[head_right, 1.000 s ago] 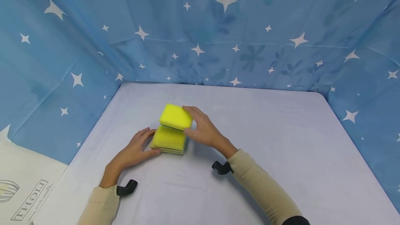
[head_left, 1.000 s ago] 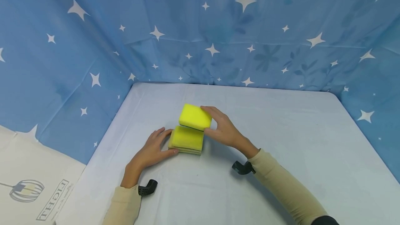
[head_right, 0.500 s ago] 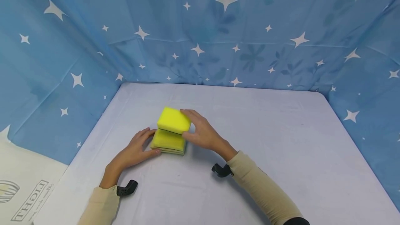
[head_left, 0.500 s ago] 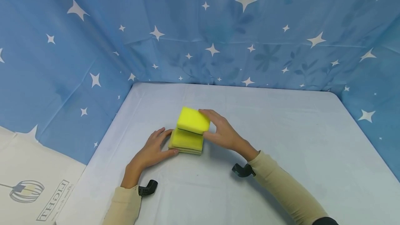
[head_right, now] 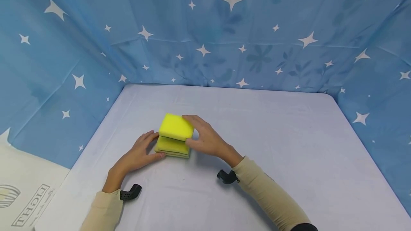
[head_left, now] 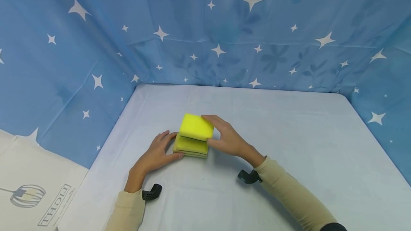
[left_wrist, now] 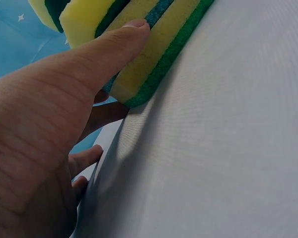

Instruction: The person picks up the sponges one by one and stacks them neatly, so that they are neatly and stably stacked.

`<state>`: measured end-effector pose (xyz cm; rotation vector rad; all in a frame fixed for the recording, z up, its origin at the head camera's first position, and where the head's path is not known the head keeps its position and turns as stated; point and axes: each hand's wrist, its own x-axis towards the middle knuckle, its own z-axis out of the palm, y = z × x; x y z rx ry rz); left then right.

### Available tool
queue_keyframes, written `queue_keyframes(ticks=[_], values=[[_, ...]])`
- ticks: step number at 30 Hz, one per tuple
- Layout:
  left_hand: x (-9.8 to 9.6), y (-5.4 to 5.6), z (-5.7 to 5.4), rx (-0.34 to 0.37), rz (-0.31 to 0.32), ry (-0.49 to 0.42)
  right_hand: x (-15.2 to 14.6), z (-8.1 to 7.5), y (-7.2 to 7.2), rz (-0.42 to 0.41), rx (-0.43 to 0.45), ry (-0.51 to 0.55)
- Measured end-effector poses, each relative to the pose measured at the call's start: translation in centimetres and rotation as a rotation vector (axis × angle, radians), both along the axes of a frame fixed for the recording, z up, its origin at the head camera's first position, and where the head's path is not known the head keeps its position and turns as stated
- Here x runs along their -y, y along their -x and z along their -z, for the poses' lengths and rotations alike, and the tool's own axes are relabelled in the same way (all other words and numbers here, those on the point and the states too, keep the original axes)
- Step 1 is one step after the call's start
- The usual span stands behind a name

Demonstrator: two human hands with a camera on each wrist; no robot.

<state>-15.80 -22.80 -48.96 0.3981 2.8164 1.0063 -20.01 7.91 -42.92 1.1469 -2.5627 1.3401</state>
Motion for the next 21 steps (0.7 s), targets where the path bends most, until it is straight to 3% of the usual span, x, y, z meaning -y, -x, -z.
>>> queue_keyframes(ticks=[13, 21], values=[[0.09, 0.09, 0.15, 0.000, 0.002, -0.002, 0.09, 0.00, -0.52, -0.046, 0.023, -0.006], [0.09, 0.08, 0.14, 0.000, 0.008, -0.005, 0.28, 0.55, -0.60, -0.066, -0.007, -0.017]])
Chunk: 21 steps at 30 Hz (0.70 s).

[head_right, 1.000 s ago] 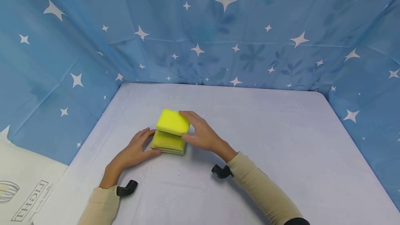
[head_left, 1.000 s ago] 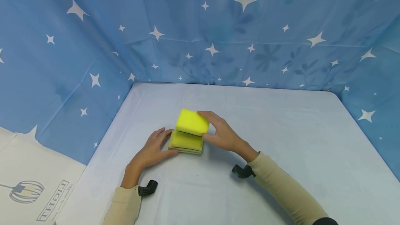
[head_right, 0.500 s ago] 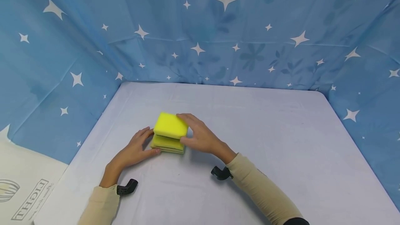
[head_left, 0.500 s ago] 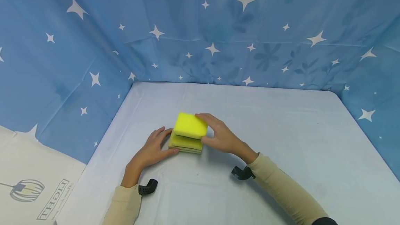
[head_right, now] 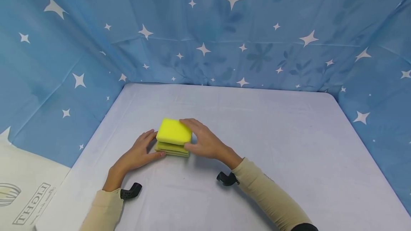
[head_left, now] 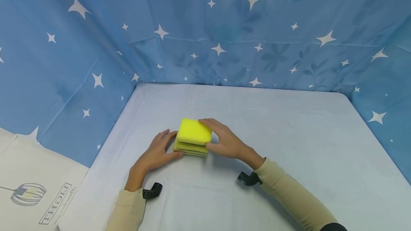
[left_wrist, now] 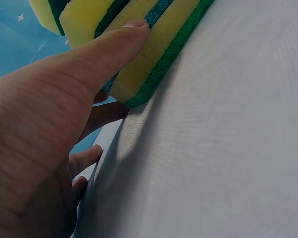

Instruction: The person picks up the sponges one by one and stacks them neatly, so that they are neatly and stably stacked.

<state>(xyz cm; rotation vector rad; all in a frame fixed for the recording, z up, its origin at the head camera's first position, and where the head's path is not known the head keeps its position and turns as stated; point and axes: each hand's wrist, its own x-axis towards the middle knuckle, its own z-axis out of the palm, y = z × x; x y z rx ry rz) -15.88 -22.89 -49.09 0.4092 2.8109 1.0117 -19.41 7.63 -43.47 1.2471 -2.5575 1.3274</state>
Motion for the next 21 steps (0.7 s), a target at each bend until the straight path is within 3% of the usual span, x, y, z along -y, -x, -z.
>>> queue_keyframes(ticks=[21], values=[[-0.02, 0.02, -0.10, 0.015, -0.003, -0.001, 0.34, 0.43, -0.55, -0.002, 0.019, -0.057]])
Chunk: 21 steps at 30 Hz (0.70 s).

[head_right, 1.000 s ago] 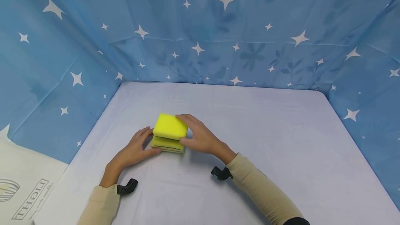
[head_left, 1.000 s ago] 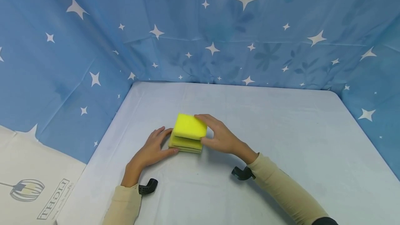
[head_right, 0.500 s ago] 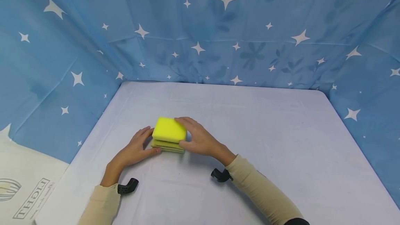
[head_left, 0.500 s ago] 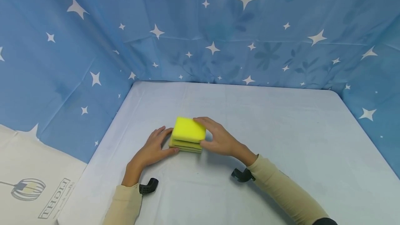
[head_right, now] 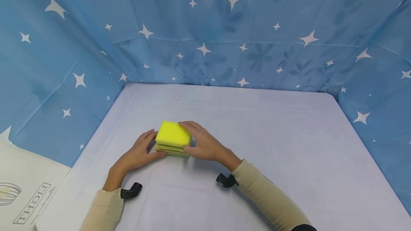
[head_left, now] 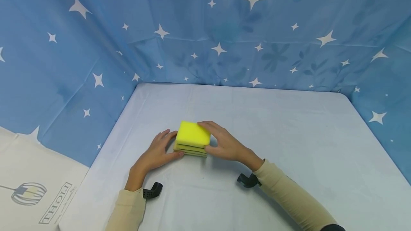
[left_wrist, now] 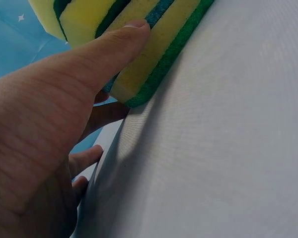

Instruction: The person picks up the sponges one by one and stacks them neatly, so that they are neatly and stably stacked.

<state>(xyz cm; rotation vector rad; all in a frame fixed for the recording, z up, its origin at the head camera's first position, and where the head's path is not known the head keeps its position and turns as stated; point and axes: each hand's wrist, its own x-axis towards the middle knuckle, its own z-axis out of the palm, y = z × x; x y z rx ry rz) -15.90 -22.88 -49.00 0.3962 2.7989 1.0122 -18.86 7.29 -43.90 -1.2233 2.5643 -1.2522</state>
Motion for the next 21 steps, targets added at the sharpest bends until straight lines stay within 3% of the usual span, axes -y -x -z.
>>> queue_keyframes(ticks=[15, 21], values=[[0.1, 0.1, -0.1, -0.007, 0.007, -0.015, -0.6, 0.2, 0.2, -0.080, 0.032, -0.024], [0.3, 0.2, 0.0, -0.013, 0.021, -0.068, -1.6, 0.4, 0.4, -0.028, 0.105, -0.006]])
